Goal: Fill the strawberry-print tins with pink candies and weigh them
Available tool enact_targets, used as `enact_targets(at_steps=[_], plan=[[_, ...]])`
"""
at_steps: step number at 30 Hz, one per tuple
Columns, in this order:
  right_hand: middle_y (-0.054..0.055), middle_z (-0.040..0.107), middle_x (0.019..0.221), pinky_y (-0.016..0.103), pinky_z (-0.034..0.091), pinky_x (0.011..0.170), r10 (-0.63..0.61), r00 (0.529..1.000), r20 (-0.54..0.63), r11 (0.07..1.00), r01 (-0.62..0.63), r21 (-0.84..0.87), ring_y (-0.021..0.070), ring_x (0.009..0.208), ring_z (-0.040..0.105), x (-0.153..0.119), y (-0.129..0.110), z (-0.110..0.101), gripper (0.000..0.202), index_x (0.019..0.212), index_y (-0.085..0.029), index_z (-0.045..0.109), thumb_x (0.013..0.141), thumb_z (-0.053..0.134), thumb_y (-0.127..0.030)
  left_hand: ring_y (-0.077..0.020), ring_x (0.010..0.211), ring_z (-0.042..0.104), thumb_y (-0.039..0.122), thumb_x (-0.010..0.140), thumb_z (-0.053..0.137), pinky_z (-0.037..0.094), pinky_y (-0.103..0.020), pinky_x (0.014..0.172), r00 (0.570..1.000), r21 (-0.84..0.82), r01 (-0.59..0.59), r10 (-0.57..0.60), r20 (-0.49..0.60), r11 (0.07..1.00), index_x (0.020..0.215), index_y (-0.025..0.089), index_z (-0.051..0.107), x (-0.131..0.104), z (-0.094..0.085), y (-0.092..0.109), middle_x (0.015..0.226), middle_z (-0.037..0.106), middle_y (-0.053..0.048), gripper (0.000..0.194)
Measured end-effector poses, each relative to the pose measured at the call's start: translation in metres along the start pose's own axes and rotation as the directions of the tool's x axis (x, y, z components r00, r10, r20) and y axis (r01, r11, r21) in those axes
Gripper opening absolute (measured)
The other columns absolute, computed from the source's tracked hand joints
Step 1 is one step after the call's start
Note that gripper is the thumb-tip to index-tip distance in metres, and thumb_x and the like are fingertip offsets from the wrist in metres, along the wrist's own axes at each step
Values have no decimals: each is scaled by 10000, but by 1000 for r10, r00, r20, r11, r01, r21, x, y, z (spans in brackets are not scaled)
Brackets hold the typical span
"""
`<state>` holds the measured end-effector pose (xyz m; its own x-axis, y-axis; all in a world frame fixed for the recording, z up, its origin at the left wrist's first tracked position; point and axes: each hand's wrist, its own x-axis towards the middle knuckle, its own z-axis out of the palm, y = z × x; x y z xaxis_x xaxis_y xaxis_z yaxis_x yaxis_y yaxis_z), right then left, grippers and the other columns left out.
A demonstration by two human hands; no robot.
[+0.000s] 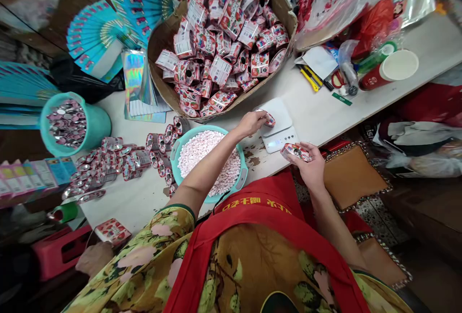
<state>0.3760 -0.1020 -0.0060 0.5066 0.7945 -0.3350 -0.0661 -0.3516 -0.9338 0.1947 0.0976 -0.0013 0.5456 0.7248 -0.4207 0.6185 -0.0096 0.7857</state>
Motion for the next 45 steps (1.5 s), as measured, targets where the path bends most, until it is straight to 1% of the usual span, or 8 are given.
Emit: enact_targets(at_steps=[13, 17, 21, 25, 32, 37, 42, 45], plan=[[112, 747, 1137, 482, 594, 982, 6, 999, -32, 1000, -6, 7, 256, 1022, 732, 13, 12, -9, 581, 1095, -190, 662, 609, 902, -399, -112, 448, 499, 267, 853, 672, 389, -239, 454, 973, -179, 10, 32, 229, 984, 1402, 192, 625, 9, -9, -12, 731, 631, -13, 556], [113, 748, 1127, 489, 585, 995, 11, 998, -61, 1000, -11, -3, 259, 1022, 730, 13, 9, -13, 588, 1093, -183, 663, 601, 904, -396, -125, 507, 507, 294, 908, 629, 419, -249, 509, 994, -238, -8, 33, 103, 971, 1408, 172, 597, 4, -14, -19, 712, 608, -6, 516], [108, 746, 1123, 474, 592, 980, -19, 993, -119, 998, 11, -67, 255, 1022, 726, 11, 15, -24, 573, 1096, -183, 669, 614, 887, -404, -190, 758, 601, 252, 920, 635, 461, -298, 711, 972, 146, -84, 113, -204, 986, 1158, 178, 704, -1, -15, -27, 858, 652, -54, 259], [96, 746, 1095, 455, 603, 941, -36, 988, -149, 993, 18, -116, 233, 970, 720, 17, 20, -27, 569, 1091, -178, 673, 612, 877, -408, -305, 1061, 587, 186, 915, 650, 426, -350, 777, 971, 533, -72, 180, -155, 843, 1141, 224, 718, 4, -4, -27, 1173, 624, -124, 239], [89, 718, 1053, 469, 578, 966, -201, 970, -138, 977, 188, -105, 240, 960, 710, 83, 11, 20, 546, 1059, -169, 671, 579, 874, -330, -317, 1188, 566, 126, 1001, 541, 433, -340, 719, 951, 563, -174, 285, -116, 808, 1002, 186, 714, 13, 18, -19, 1258, 603, -144, 183], [108, 720, 1043, 455, 558, 958, -338, 912, -230, 940, 316, -129, 293, 986, 708, 144, 9, 69, 453, 935, -246, 667, 543, 890, -202, -232, 1089, 631, 122, 947, 656, 464, -297, 652, 922, 546, -53, 251, -295, 836, 738, 187, 636, -8, 9, -11, 1162, 637, -95, 219], [94, 687, 1078, 476, 560, 989, -404, 913, -58, 905, 390, -168, 285, 1004, 699, 150, 15, 108, 489, 1000, -222, 631, 577, 869, -278, -283, 1048, 637, 320, 997, 643, 505, -384, 750, 756, 328, 177, 85, -649, 928, 1077, 188, 681, -116, -56, -30, 1149, 663, -160, 160], [106, 676, 1106, 574, 511, 1055, -400, 913, 77, 848, 401, -346, 301, 1057, 672, 138, 17, 118, 531, 1078, -182, 622, 635, 823, -395, -327, 1021, 631, 340, 1033, 544, 489, -439, 826, 470, 103, 471, -151, -869, 876, 1119, 142, 685, -211, -105, -74, 1123, 670, -203, 257]])
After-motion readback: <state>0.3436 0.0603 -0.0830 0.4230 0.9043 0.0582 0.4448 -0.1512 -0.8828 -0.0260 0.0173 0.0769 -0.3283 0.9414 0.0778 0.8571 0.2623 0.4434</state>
